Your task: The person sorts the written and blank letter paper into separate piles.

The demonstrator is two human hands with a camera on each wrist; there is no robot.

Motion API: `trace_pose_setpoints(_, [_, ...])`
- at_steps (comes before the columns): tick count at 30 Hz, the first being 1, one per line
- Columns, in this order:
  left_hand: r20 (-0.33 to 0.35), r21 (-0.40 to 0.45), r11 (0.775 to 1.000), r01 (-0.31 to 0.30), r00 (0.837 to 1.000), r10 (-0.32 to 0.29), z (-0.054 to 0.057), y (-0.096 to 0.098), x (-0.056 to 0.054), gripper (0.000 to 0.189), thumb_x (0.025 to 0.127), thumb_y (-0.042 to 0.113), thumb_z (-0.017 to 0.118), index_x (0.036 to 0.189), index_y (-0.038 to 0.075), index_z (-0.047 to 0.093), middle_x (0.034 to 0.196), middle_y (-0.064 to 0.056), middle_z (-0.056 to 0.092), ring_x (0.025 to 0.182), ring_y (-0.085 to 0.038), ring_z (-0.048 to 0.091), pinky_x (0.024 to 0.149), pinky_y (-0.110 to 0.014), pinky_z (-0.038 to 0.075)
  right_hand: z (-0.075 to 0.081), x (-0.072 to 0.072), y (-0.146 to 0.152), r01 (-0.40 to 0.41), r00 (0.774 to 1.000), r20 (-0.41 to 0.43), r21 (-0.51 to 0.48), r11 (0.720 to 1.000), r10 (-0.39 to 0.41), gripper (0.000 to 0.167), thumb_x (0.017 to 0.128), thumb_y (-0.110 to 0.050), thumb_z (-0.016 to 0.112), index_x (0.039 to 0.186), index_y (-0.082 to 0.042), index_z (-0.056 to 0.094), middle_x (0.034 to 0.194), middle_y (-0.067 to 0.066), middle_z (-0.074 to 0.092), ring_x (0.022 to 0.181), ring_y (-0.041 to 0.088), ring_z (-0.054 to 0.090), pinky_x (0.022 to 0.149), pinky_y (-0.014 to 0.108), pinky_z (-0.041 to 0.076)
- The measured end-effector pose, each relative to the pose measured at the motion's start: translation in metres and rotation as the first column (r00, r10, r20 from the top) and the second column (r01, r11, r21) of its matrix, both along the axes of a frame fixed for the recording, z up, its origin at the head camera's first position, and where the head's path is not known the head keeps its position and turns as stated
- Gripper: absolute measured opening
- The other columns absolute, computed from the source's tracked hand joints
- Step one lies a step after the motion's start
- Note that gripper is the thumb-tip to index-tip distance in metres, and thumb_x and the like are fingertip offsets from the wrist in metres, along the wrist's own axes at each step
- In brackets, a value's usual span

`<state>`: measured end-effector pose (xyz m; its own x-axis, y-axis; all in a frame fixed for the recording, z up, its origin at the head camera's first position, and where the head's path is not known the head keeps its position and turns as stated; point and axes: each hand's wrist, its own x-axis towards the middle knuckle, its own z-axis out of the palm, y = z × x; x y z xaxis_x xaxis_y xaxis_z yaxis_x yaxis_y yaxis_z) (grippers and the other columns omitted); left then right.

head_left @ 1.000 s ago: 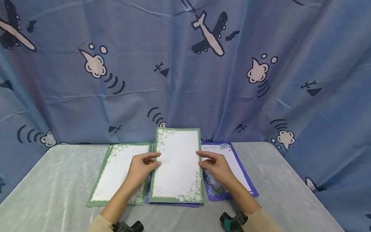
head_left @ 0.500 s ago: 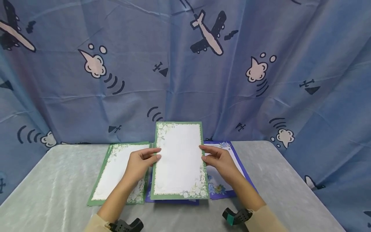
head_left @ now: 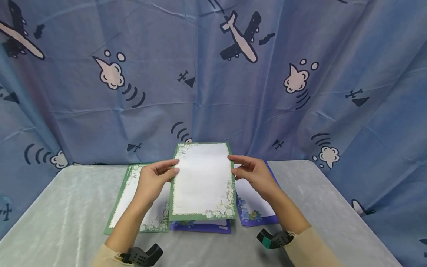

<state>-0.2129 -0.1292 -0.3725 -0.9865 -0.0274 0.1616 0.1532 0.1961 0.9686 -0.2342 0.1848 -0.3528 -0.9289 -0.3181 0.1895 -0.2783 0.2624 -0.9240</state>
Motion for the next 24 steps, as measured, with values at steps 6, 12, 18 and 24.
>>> trace_pose_setpoints(6, [-0.061, -0.087, 0.993, -0.079, 0.995, 0.074, 0.014, -0.017, 0.006, 0.034, 0.093, 0.018, 0.074, 0.127, 0.015, 0.072, 0.100, -0.007, 0.075, 0.076, -0.010, 0.061, 0.065, -0.026, 0.045, 0.014, -0.002, -0.022, -0.019, 0.999, -0.043, 0.023, 1.000, 0.020, 0.044, 0.096, -0.009, 0.068, 0.139, -0.008, 0.062, 0.138, 0.017, 0.062, 0.083, 0.010, 0.065, 0.080, 0.030, 0.057])
trace_pose_setpoints(12, [-0.109, -0.143, 0.975, -0.173, 0.981, 0.158, 0.027, -0.032, 0.010, 0.033, 0.093, 0.022, 0.074, 0.126, 0.018, 0.073, 0.106, -0.010, 0.073, 0.078, -0.008, 0.059, 0.063, -0.026, 0.041, 0.024, -0.002, -0.048, -0.022, 0.995, -0.094, -0.010, 1.000, 0.021, 0.044, 0.096, -0.009, 0.068, 0.140, -0.009, 0.062, 0.144, 0.013, 0.060, 0.083, 0.011, 0.065, 0.078, 0.027, 0.056])
trace_pose_setpoints(18, [-0.117, -0.090, 0.970, -0.226, 0.970, 0.215, 0.039, -0.045, 0.013, 0.034, 0.092, 0.022, 0.075, 0.126, 0.018, 0.073, 0.083, 0.009, 0.071, 0.065, -0.009, 0.051, 0.054, -0.026, 0.036, 0.039, -0.001, -0.073, 0.016, 0.994, -0.105, -0.041, 0.999, -0.020, 0.044, 0.096, -0.010, 0.067, 0.140, -0.013, 0.062, 0.145, 0.008, 0.060, 0.084, 0.013, 0.066, 0.078, 0.028, 0.056])
trace_pose_setpoints(24, [-0.102, -0.041, 0.960, -0.277, 0.957, 0.272, 0.049, -0.059, 0.018, 0.036, 0.093, 0.022, 0.075, 0.128, 0.018, 0.072, 0.079, 0.017, 0.067, 0.064, -0.008, 0.050, 0.051, -0.027, 0.035, 0.051, 0.000, -0.099, 0.031, 0.996, -0.075, -0.101, 0.994, -0.039, 0.043, 0.096, -0.010, 0.066, 0.139, -0.015, 0.063, 0.144, 0.005, 0.061, 0.089, 0.014, 0.066, 0.085, 0.036, 0.058])
